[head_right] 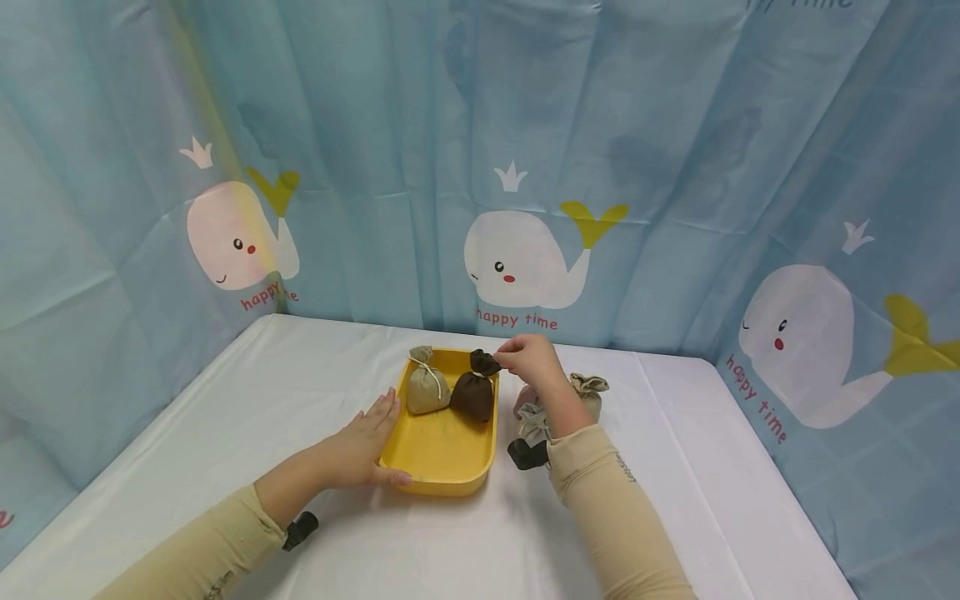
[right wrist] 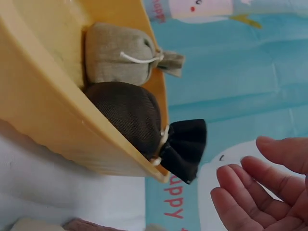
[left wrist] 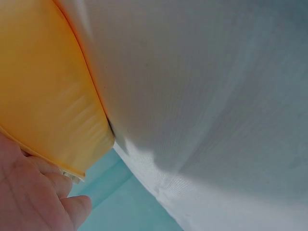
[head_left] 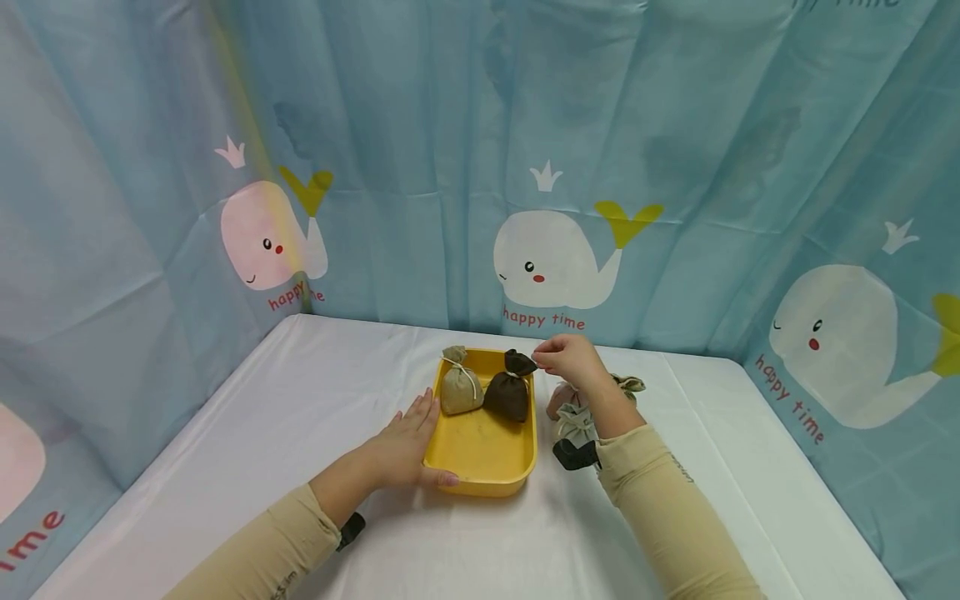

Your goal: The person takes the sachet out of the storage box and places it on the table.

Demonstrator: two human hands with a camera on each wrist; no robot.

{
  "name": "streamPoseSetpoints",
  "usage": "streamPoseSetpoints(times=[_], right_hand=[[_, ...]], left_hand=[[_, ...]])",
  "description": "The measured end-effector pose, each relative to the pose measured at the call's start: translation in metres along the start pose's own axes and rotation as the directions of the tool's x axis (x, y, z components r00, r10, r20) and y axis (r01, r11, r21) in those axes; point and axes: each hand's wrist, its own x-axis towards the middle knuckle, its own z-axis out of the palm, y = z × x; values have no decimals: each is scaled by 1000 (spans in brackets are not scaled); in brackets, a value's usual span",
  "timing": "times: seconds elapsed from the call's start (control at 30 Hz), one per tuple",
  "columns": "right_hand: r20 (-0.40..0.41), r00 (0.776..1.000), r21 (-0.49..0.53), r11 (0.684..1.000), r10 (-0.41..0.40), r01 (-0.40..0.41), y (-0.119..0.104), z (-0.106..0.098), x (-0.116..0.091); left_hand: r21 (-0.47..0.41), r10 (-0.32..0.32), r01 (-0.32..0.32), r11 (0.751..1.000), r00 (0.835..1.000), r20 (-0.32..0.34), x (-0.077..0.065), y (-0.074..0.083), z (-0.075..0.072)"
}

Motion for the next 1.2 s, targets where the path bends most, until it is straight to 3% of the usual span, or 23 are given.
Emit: streamPoseSetpoints(times=[0.17,0.3,0.53,0.77,1.2], right_hand=[[-9,999,-45,998,45,-46,-1,8,2],[9,992,36,991,128,-128,-2,13,3],[-33,998,-109,992,56,-60,-1,18,6],[14,989,-36,989,144,-144,-2,22,5],[-27,998,-176,982,59,-62,4,25,8]], left_hand=[[-5,0,0,1000,1000,1,1,0,0],[4,-4,4,1000,1000,4,1,0,0],[1,-5,5,1000,1000,-1,-1,1,-1],[0,9,-9,1000,1000,-3,-1,1,0],[6,-9,9,1000,1000,-1,-1,1,1]])
